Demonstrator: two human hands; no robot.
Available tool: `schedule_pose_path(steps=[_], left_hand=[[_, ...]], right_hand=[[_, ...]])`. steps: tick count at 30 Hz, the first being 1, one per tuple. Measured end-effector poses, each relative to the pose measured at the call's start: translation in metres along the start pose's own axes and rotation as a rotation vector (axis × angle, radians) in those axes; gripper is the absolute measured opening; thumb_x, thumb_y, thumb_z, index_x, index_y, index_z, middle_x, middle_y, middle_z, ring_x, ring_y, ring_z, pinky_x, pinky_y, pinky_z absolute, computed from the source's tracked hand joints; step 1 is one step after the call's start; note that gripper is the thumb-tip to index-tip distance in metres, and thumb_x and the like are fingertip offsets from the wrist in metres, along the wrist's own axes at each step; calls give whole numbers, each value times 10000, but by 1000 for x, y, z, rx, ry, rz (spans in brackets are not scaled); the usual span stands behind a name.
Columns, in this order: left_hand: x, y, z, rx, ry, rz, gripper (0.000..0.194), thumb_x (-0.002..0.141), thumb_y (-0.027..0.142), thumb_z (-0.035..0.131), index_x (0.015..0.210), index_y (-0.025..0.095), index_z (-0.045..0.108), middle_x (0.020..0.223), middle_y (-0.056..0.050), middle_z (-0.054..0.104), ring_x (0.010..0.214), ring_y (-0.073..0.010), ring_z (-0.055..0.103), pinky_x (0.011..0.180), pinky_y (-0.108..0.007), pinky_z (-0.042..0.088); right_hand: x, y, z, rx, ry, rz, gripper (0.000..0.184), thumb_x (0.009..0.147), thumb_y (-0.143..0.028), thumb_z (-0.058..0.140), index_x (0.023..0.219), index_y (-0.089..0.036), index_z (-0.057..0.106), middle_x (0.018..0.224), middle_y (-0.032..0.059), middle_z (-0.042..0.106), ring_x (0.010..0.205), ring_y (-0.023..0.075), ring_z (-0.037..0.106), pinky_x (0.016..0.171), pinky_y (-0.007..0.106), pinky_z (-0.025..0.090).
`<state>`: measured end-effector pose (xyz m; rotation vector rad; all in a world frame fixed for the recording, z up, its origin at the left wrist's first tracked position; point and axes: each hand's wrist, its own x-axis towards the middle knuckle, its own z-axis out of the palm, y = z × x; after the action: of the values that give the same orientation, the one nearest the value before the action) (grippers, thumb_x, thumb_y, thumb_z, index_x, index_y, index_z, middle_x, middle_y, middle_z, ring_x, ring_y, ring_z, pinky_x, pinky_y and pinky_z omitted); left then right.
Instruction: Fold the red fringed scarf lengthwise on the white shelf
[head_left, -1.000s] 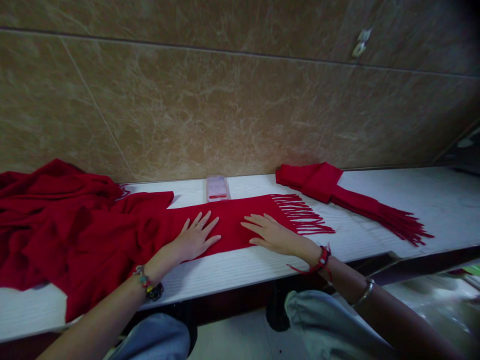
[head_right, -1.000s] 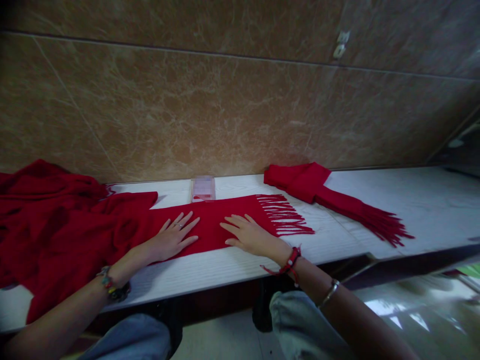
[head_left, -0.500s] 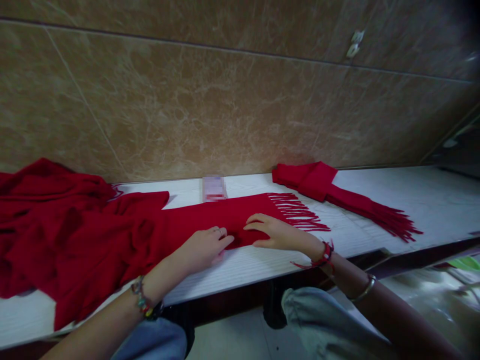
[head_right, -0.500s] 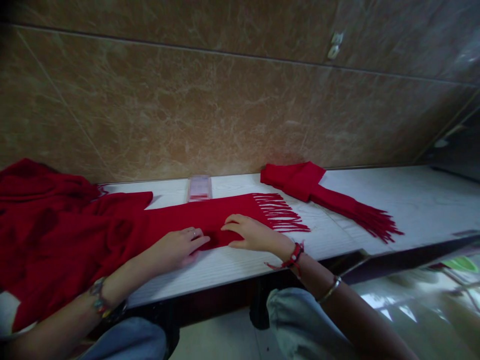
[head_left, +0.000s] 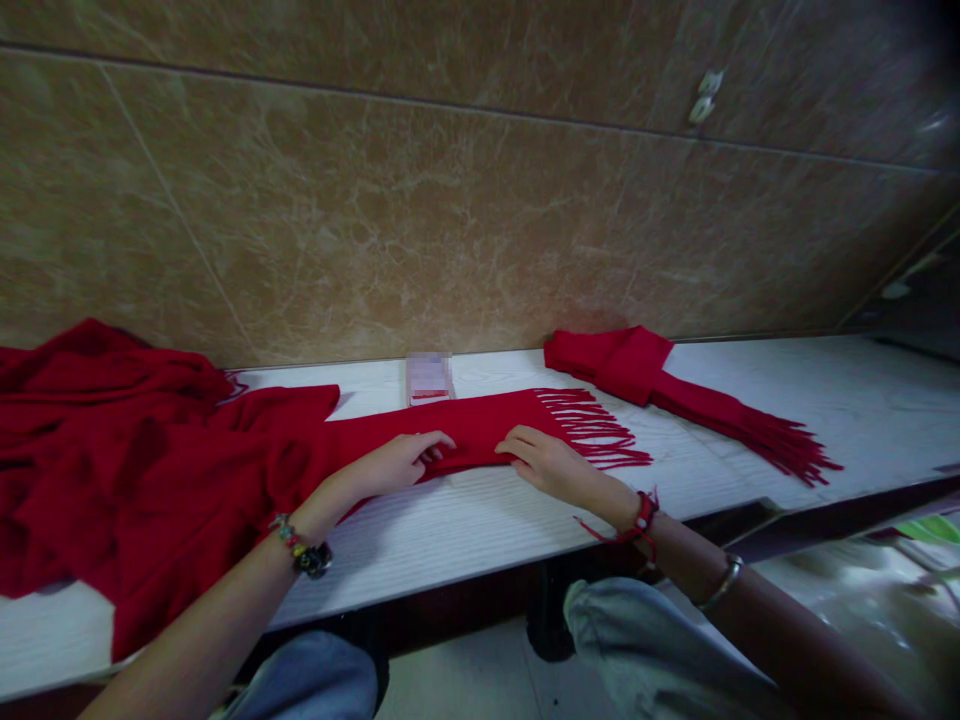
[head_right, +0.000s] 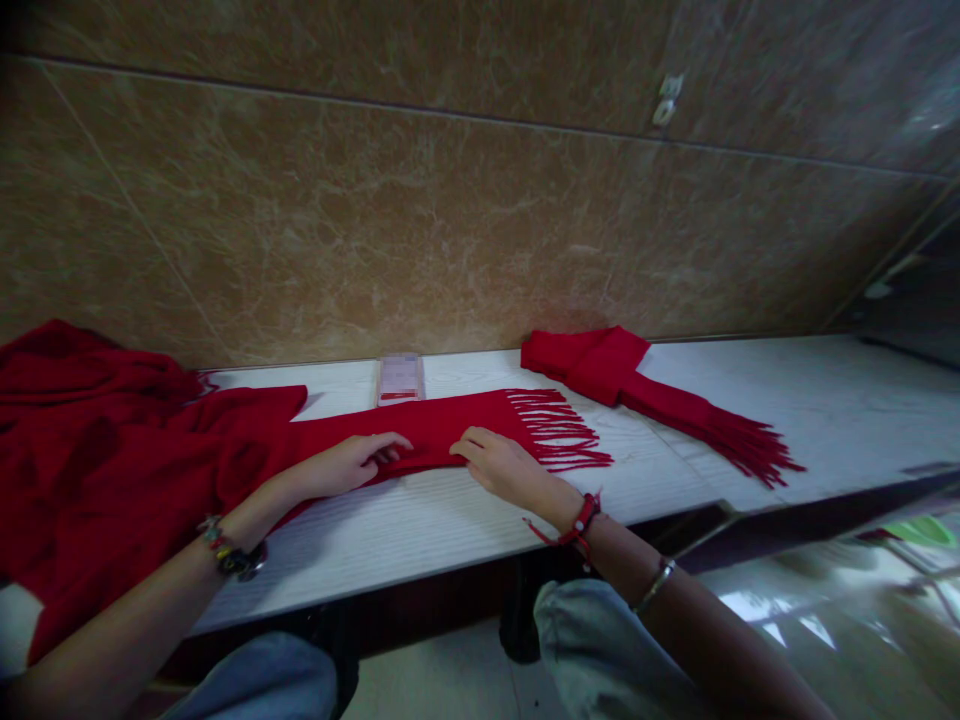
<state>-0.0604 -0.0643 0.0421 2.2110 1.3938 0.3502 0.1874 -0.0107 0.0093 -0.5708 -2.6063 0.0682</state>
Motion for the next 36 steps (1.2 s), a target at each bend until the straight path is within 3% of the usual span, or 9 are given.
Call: schedule_pose_path(steps=[3,5,8,10,12,18,24,36], left_hand=[[0,5,2,68,52,23,388,754,21,367,1075,171,525,1014,-44,628,902,-127,577,814,-262,448],[-1,14,7,139,94,47,247,831,188,423,1049,165,539,1000,-63,619,894,-158,570,804,-289,450],[-1,29,17,280,128,74,390,761,401,574,1058,151,533,1031,-94,586,917,-214,554,788,-327,457],[1,35,24,378,157,49,394,748,358,602,1075,152,525,1049,-100,573,929,-227,550,778,-333,462],[4,36,29,426,188,12,267,804,253,530,1055,163,538,1018,-85,587,909,-210,561,764,-319,467],[10,27,26,319,246,-43,157,820,165,505,938,166,608,920,-50,645,875,-177,585,799,-291,454],[13,24,24,324,245,-61,190,832,157,478,955,160,623,931,-64,654,888,-182,590,818,-300,453],[11,23,24,390,242,-58,196,864,175,410,931,151,593,912,-75,629,852,-190,578,783,-316,453]], right_hand=[[1,7,5,68,70,74,193,819,-100,469,956,-147,597,886,77,632,837,174,587,763,309,478],[2,10,5,108,93,115,161,824,-113,483,915,-153,609,872,68,653,815,168,603,752,297,478],[4,11,3,164,87,169,151,817,-104,497,882,-171,615,860,48,669,798,156,615,737,276,474],[5,9,0,195,68,203,151,812,-96,503,878,-178,612,840,35,670,776,149,617,720,267,470],[6,8,-3,224,56,227,151,800,-92,522,893,-177,605,832,30,666,762,144,614,706,260,467],[5,9,-4,183,54,185,261,670,-80,674,912,-148,601,835,45,636,750,155,589,684,261,468],[4,13,-1,97,49,205,110,758,-91,590,839,-151,635,803,50,669,754,161,616,709,269,475],[4,10,-14,0,12,110,107,827,-119,521,799,-146,621,810,55,633,767,154,574,701,265,465]])
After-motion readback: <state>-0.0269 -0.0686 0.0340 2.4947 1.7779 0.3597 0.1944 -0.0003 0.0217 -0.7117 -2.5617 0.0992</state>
